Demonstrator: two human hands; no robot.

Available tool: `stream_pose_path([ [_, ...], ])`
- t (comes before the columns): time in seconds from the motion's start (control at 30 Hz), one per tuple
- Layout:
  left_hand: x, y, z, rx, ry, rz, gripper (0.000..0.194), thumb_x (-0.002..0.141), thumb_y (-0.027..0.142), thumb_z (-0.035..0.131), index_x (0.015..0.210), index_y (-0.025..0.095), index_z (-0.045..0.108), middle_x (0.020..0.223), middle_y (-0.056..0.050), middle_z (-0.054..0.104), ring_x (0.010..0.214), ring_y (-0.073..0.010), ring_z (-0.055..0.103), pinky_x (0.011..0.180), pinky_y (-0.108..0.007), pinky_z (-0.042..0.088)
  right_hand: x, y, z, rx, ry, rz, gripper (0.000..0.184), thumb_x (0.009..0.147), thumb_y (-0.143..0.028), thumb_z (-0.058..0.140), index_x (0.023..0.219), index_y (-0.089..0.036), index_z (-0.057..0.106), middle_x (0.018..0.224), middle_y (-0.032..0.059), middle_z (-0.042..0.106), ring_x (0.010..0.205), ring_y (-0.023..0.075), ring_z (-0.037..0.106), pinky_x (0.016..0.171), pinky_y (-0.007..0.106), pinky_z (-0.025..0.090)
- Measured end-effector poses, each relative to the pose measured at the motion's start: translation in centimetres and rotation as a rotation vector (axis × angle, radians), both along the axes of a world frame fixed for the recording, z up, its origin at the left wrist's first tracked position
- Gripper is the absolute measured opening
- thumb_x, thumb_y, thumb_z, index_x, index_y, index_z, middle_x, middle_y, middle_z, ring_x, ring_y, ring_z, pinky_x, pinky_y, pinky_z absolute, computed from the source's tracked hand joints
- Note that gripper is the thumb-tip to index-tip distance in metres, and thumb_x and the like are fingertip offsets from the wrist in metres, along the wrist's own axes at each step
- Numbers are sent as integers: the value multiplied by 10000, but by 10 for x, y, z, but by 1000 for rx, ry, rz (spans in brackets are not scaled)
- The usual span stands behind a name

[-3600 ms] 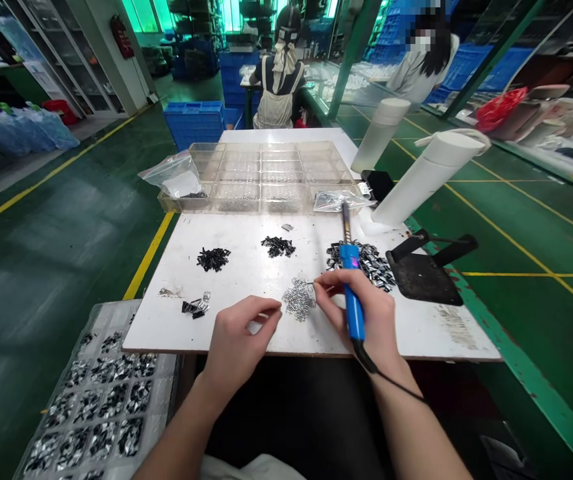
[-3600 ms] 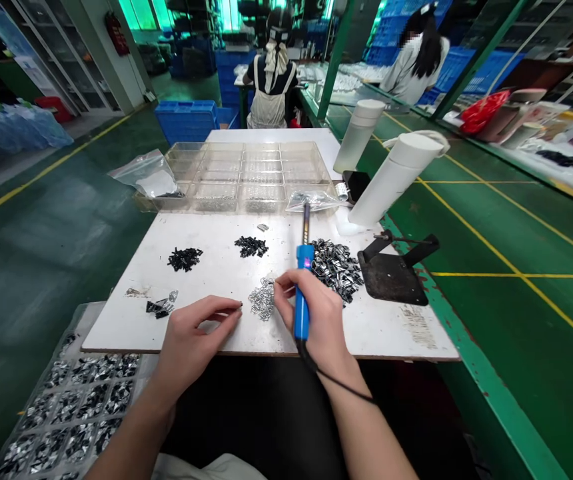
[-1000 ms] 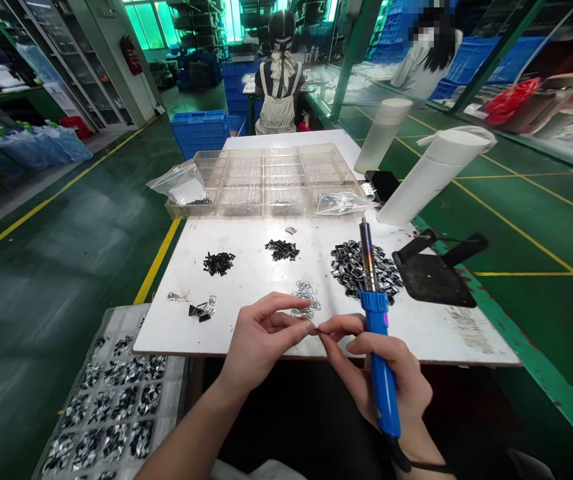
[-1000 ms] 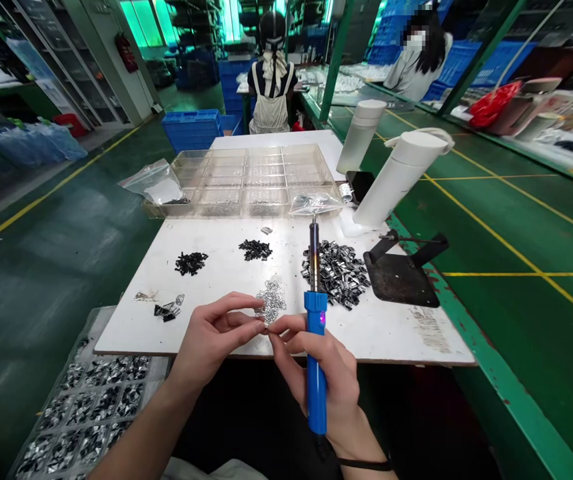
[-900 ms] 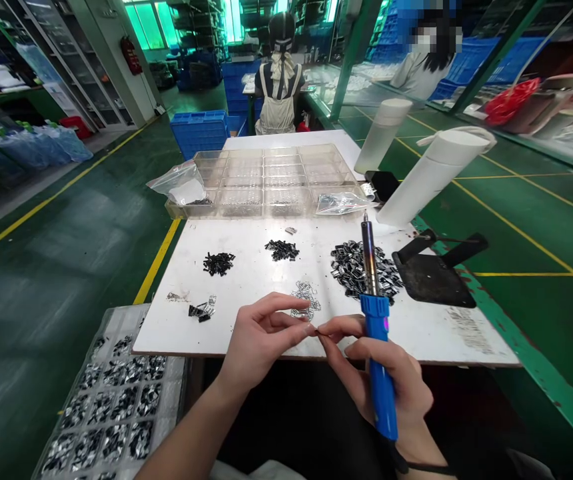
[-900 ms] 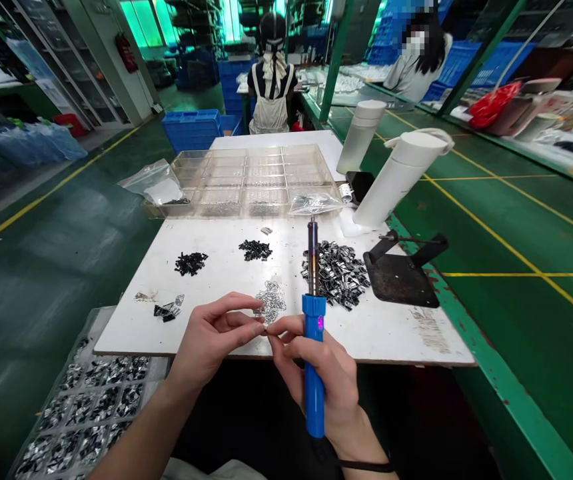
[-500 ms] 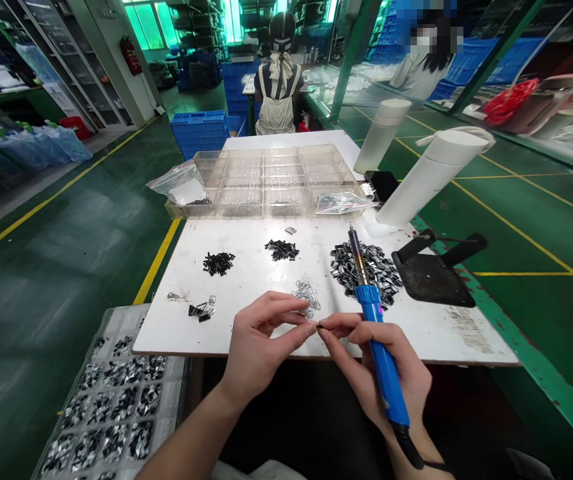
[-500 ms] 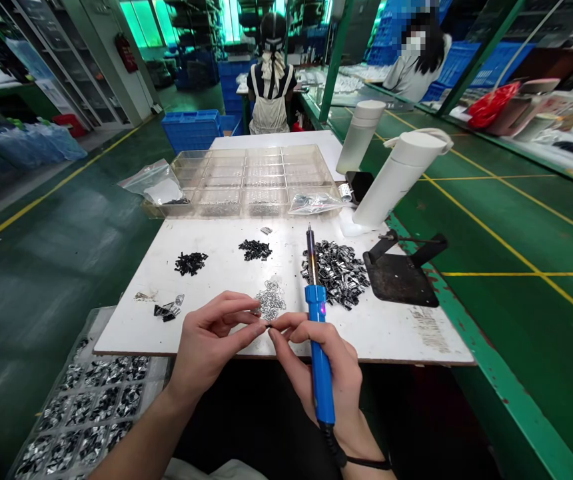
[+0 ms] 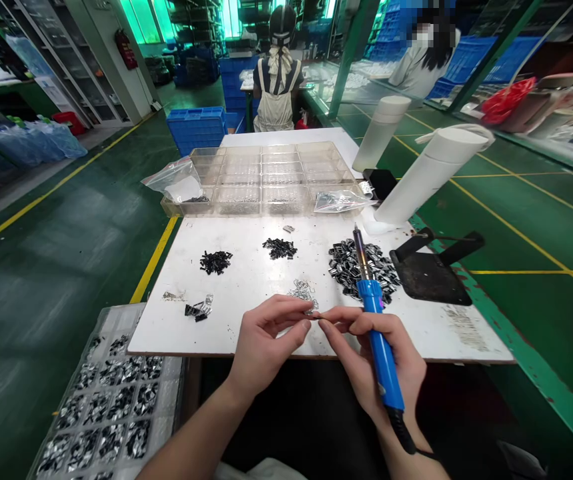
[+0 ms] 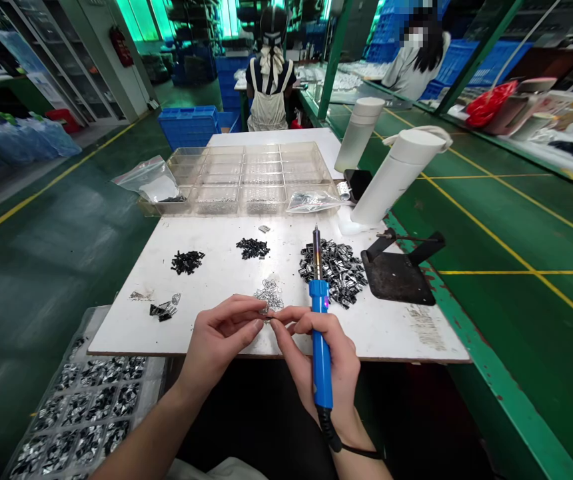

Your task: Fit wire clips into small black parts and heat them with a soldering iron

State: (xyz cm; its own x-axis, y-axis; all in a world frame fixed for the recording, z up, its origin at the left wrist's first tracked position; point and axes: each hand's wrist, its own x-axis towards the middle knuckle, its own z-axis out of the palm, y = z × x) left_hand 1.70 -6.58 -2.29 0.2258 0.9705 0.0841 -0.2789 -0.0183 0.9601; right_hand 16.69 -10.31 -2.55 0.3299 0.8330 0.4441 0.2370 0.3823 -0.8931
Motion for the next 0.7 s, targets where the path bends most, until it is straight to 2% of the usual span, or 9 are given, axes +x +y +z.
stream_pose_path([
  [0.17, 2, 1, -1, -28, 25, 17, 201, 852, 140, 808, 1023, 222, 874, 1039, -71, 802, 961, -216, 787, 890, -296, 680, -5, 3, -3, -6, 8, -2, 285, 899, -169, 794, 894, -243, 518, 956, 25, 758, 887, 195, 751, 849, 348, 615],
  [0.3, 3, 2, 1, -20, 47, 57, 173, 828, 146, 833, 973, 226, 883, 992, -61, 830, 922, -216, 801, 838, -275, 685, -5, 3, -3, 1, -15, -20, 275, 906, -152, 784, 892, -244, 526, 965, 21, 758, 855, 173, 735, 853, 337, 612],
  [0.47, 4, 2, 2, 69, 120, 113, 156, 835, 131, 830, 941, 231, 886, 921, -48, 848, 855, -211, 806, 756, -260, 672, -7, 2, 0, -16, -18, -24, 266, 922, -156, 775, 881, -240, 526, 975, -1, 757, 846, 142, 717, 863, 301, 584],
  [0.7, 4, 0, -3, 277, 207, 157, 185, 882, 91, 792, 983, 221, 878, 947, -40, 857, 839, -182, 804, 774, -244, 648, -4, 3, -4, -67, 48, -39, 266, 891, -203, 821, 895, -235, 557, 955, 19, 750, 908, 194, 739, 846, 334, 580],
])
